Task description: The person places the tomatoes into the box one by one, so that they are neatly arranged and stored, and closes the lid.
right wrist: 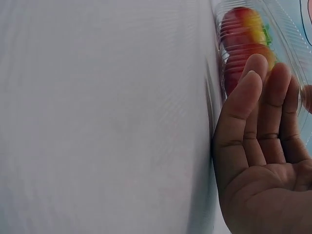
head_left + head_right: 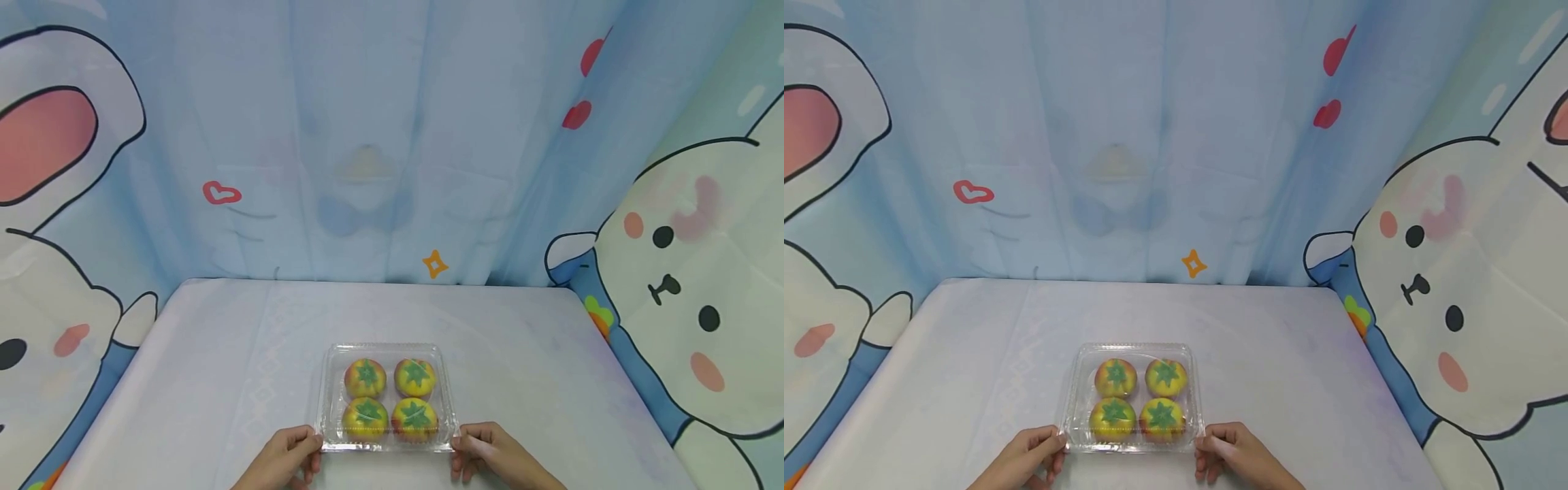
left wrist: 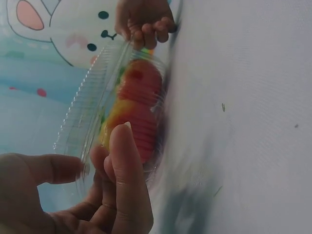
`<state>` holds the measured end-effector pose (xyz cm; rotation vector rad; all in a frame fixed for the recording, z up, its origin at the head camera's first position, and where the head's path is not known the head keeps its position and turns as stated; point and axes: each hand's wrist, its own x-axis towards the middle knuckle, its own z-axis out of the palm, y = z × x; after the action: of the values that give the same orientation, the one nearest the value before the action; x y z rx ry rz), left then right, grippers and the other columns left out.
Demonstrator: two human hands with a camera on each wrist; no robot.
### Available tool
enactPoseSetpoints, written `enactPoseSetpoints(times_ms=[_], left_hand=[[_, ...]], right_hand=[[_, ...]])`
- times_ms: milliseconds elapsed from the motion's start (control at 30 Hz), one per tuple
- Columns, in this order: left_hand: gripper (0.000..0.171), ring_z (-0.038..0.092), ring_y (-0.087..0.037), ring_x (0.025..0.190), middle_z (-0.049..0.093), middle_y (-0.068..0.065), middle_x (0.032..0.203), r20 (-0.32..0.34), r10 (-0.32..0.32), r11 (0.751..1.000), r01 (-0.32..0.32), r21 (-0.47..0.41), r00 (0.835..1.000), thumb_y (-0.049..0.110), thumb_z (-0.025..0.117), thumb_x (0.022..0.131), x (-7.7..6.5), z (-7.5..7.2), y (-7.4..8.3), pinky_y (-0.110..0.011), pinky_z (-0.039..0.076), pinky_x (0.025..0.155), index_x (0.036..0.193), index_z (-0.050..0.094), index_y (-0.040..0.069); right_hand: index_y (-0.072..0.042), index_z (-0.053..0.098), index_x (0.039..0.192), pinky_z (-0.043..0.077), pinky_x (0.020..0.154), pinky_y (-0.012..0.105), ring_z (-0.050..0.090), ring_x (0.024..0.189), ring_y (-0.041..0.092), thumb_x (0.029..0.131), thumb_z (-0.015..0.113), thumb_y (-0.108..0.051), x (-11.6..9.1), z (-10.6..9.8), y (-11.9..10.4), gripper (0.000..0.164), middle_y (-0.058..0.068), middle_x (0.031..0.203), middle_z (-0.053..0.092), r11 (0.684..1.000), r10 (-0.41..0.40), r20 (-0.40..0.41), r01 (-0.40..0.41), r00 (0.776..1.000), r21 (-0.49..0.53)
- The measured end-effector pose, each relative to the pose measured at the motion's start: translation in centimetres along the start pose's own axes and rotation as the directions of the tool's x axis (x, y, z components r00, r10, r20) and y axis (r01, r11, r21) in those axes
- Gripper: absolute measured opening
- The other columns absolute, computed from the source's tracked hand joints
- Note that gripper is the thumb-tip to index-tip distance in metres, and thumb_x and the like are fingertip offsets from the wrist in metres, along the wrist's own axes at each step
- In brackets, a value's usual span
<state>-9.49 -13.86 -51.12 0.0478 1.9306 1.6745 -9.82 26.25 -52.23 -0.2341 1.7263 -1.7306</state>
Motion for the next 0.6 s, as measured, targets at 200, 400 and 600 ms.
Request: enactPoseSetpoints(times_ms=[200, 400, 600], left_hand=[[0.043, 0.06, -0.012, 0.065, 0.065, 0.003, 0.077, -0.003, 0.01, 0.999, -0.01, 0.047, 1.0, 0.038, 0.055, 0.109, -0.2, -0.5, -0.1, -0.025, 0.055, 0.053, 0.093, 0.064, 0.0], [0.036, 0.061, -0.015, 0.068, 0.068, -0.003, 0.086, -0.135, 0.117, 0.969, -0.083, 0.232, 0.984, 0.034, 0.054, 0.111, -0.1, -2.3, 0.5, -0.027, 0.061, 0.057, 0.102, 0.068, 0.002], [0.012, 0.066, -0.01, 0.091, 0.074, 0.004, 0.105, -0.312, 0.442, 0.714, -0.12, 0.69, 0.841, 0.023, 0.069, 0.103, -0.2, -3.8, 1.9, -0.027, 0.058, 0.075, 0.112, 0.072, 0.015]], right_hand=[[0.021, 0.061, 0.111, 0.062, 0.071, 0.022, 0.071, 0.076, 0.009, 0.112, 0.052, -0.029, -0.2, 0.0, -0.5, 0.051, -0.001, 0.091, 0.077, 0.995, 0.033, -0.017, -0.035, 0.999, -0.092], [0.008, 0.069, 0.111, 0.063, 0.072, 0.025, 0.07, 0.083, 0.016, 0.112, 0.051, -0.037, -0.4, -0.5, -1.0, 0.048, 0.006, 0.095, 0.077, 0.976, 0.1, -0.072, -0.112, 0.992, -0.188], [0.001, 0.068, 0.122, 0.061, 0.066, 0.029, 0.07, 0.082, 0.015, 0.11, 0.057, -0.032, -1.2, -2.5, -2.1, 0.037, 0.009, 0.102, 0.076, 0.934, 0.013, -0.208, -0.086, 0.978, -0.346]])
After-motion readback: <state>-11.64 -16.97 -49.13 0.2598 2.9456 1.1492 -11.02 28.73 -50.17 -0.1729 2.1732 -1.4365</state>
